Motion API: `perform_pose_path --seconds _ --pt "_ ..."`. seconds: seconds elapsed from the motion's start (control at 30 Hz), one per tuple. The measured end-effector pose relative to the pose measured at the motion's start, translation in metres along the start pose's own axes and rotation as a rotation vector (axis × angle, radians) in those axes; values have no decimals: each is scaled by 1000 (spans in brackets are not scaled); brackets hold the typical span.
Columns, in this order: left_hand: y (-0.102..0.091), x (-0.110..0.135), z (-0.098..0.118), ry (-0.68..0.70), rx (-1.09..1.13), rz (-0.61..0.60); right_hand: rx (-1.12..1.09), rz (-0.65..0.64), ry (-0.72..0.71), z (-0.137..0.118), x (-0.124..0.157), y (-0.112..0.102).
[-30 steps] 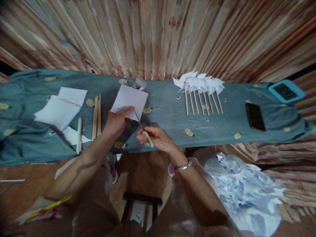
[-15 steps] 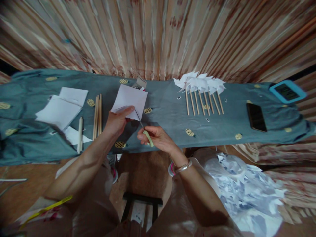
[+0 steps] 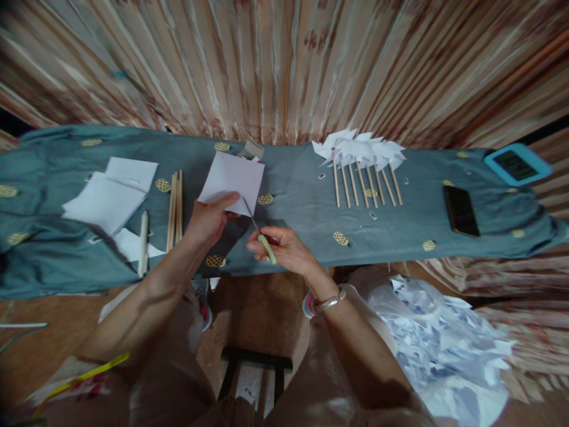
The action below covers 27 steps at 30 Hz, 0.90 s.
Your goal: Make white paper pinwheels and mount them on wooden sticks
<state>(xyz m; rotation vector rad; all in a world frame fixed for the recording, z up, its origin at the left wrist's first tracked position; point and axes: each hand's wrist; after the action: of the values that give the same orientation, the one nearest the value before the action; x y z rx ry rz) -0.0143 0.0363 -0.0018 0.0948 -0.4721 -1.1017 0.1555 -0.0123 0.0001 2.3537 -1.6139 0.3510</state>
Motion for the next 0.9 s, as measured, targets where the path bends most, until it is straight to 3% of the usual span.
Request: perform_pose_path --seconds 0.33,0.9 --pt "-1 5 0 -2 -16 -62 -5 16 -11 -3 2 1" --pt "-1 5 0 8 -23 -58 -1 46 -6 -1 -1 1"
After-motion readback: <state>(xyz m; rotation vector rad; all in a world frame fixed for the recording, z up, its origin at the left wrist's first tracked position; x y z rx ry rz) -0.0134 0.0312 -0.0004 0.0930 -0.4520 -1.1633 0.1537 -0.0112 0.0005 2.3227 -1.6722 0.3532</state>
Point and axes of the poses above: each hand's wrist, its own x-axis away from the middle knuckle, its own y-axis out of the palm, z = x × y, and after that the axes turned 9 degrees about z, right-handed
